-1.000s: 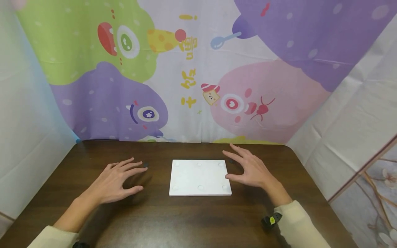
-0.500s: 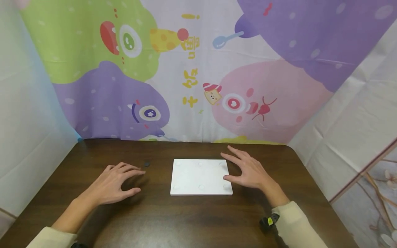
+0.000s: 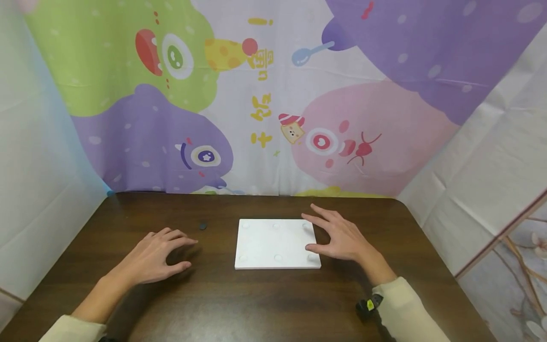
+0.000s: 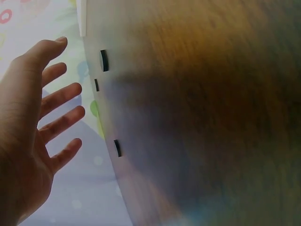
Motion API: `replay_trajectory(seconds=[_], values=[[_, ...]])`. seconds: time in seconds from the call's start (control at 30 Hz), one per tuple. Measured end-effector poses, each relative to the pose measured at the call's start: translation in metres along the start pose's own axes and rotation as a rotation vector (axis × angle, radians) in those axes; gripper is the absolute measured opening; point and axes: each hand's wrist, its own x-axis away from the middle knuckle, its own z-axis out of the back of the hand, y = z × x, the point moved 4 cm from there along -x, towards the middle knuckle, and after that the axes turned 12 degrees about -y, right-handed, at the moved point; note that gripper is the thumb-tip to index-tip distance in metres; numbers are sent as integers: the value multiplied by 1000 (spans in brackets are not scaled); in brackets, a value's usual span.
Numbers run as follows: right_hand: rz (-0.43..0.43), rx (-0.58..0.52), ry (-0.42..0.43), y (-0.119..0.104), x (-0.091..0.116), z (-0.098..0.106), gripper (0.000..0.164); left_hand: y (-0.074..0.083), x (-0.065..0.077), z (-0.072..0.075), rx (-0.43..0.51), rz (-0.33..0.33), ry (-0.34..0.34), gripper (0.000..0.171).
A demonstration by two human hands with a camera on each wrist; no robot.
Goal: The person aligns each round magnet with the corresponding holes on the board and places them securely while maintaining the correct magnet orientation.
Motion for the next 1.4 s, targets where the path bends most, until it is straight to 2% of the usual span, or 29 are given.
replay_trajectory(seconds=[0.17,0.4,0.53,1.0,1.4], values=[[-5,10,-15,1,-2,-4,84,-1,1,-2,-2,-1,-5,48],[-28,19,-66,1,-4,-12,83,0,1,-5,-3,-16,-47,47],[-46,21,-87,0,-4,-15,83,0,2,-6,-1,-20,-39,47],[-83,1,-126,-2,-6,-18,84,-5,1,-10,16,-21,-90,41],[-116,7,-176,0,-8,-24,85,-9,4,-14,-12,-33,-132,38]])
